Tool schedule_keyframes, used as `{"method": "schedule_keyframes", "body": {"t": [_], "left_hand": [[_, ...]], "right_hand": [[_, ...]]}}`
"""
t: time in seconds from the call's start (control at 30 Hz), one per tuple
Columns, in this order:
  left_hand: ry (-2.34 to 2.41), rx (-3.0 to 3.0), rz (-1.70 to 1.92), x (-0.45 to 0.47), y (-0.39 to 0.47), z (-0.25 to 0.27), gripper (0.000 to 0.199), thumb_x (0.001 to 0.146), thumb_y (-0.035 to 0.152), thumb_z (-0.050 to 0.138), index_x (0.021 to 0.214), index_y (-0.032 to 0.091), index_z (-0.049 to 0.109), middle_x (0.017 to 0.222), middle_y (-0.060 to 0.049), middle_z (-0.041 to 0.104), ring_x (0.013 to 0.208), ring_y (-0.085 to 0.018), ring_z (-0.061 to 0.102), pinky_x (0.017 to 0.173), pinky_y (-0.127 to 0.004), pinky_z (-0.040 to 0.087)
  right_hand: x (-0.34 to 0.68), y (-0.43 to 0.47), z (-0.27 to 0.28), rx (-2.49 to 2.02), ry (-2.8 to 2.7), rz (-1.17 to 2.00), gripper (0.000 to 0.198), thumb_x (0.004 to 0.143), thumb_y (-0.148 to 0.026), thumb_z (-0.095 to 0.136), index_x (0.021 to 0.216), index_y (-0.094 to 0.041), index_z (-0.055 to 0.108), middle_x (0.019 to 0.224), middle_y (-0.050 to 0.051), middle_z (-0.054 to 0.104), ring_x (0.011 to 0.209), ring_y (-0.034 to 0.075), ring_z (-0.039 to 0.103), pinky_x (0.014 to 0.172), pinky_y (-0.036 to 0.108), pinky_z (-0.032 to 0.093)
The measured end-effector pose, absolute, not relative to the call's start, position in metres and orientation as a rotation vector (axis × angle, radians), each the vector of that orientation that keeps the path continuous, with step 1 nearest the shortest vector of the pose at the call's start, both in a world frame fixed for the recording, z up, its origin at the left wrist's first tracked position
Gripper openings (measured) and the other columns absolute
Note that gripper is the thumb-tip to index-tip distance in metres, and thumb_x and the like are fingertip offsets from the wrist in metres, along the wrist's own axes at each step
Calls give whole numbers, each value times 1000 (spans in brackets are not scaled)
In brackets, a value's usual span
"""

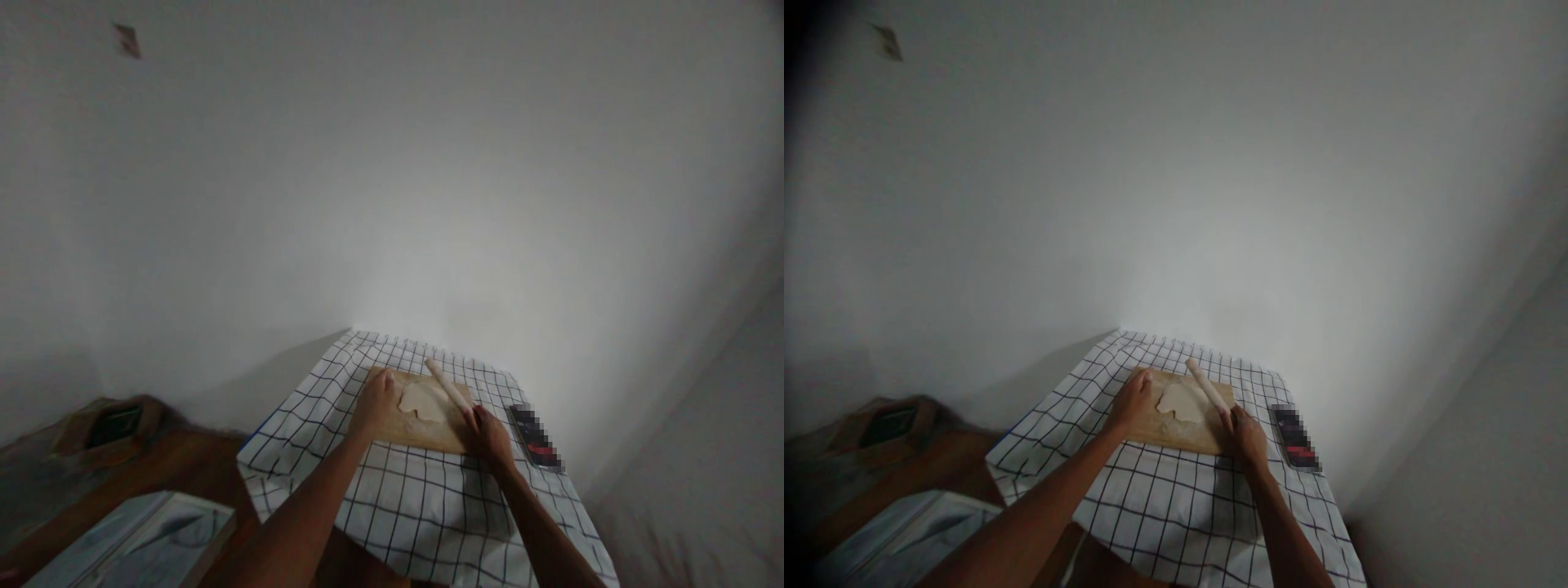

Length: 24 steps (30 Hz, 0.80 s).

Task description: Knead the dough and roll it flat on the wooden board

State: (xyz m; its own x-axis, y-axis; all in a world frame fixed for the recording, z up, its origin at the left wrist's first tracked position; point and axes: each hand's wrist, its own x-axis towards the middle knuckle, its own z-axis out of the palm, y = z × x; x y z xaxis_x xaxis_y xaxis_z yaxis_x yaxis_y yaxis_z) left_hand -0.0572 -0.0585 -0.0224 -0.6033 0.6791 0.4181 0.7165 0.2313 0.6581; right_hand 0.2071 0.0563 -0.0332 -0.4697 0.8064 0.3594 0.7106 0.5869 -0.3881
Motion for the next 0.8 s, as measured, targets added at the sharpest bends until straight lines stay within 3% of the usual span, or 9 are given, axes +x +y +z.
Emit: {"method": "schedule_keyframes", "body": {"t": [0.17,0.33,0.5,0.67,0.8], "left_hand": [[-2233,-1411,-1580,-60,-61,-23,47,104,39,26,135,18,56,139,-9,62,131,-19,54,110,-33,42],[-2122,-1704,-1056,-56,-59,-30,35,99,28,40,116,18,68,126,-10,68,126,-24,57,114,-41,37],[-2054,-1623,-805,-57,-51,-33,35,97,28,42,120,18,67,129,-14,66,135,-31,47,115,-52,30],[-2111,-1912,-612,-76,-25,-22,36,97,28,41,120,23,69,129,-9,68,127,-26,54,112,-46,33],[-2245,-2086,-513,-89,-2,-6,39,98,43,40,112,26,72,116,-7,73,110,-24,64,95,-38,44]], "right_hand": [[189,52,-6,-876,-2685,71,49,102,-59,35,85,-23,63,85,3,71,78,17,65,64,26,34],[168,52,-7,-868,-2714,-20,51,107,-46,24,87,-21,64,92,6,71,87,18,64,73,27,39],[156,73,-14,-841,-2635,-120,36,106,-36,30,105,-20,61,107,9,66,106,20,59,94,29,40],[145,99,-13,-859,-2689,-27,40,106,-37,27,109,-21,63,109,8,66,106,19,59,94,29,41],[132,121,-13,-882,-2730,-4,42,107,-37,27,106,-22,66,111,7,68,110,18,59,95,29,40]]}}
